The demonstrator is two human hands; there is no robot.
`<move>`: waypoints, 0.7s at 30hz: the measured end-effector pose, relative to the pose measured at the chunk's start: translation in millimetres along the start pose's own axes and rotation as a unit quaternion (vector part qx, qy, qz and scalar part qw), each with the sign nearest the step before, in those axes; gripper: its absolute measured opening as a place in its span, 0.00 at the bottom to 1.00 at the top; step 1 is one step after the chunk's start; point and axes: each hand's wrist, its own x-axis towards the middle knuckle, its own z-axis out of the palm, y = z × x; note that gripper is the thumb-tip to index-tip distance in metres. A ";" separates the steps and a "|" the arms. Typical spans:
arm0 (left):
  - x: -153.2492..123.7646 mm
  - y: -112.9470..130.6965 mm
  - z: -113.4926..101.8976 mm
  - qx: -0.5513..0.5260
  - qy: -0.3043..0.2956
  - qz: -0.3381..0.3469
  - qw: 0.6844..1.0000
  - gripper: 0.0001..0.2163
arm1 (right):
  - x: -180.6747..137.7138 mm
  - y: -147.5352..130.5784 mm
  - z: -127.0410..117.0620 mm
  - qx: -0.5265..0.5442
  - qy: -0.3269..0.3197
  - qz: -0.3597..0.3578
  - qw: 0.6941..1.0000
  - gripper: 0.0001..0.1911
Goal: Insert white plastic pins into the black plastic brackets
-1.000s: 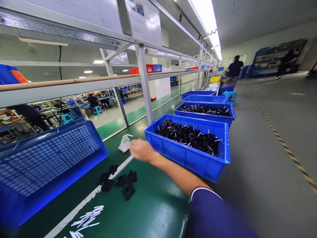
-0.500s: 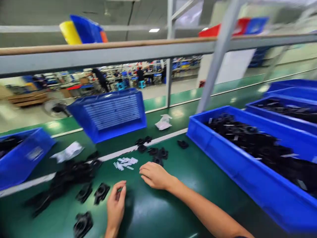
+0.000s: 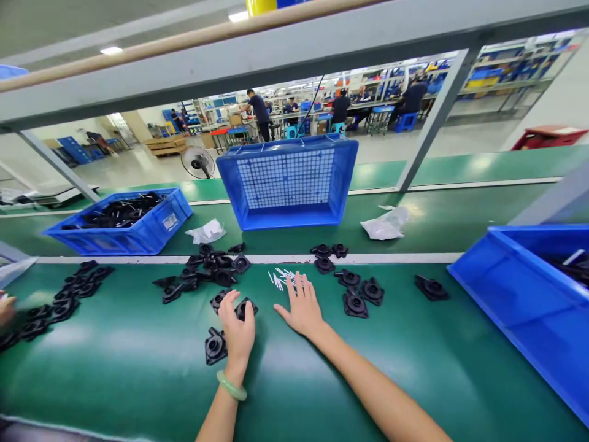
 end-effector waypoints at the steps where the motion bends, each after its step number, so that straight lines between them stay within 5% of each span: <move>1: -1.5 0.6 1.2 0.001 -0.014 -0.002 1.000 0.11 | 7.7 1.3 1.2 -0.006 -0.007 0.012 1.000 0.44; 9: -10.0 8.8 8.2 -0.004 -0.084 -0.012 0.996 0.10 | 54.4 -3.7 4.0 -0.002 -0.016 -0.020 1.000 0.36; 14: -12.6 13.0 8.0 -0.003 -0.113 -0.010 0.994 0.08 | 57.3 0.2 2.4 0.033 -0.013 -0.088 0.996 0.21; 21: -18.9 18.7 12.1 -0.006 -0.161 0.015 0.987 0.07 | 54.6 7.5 4.2 0.063 0.005 -0.122 0.991 0.18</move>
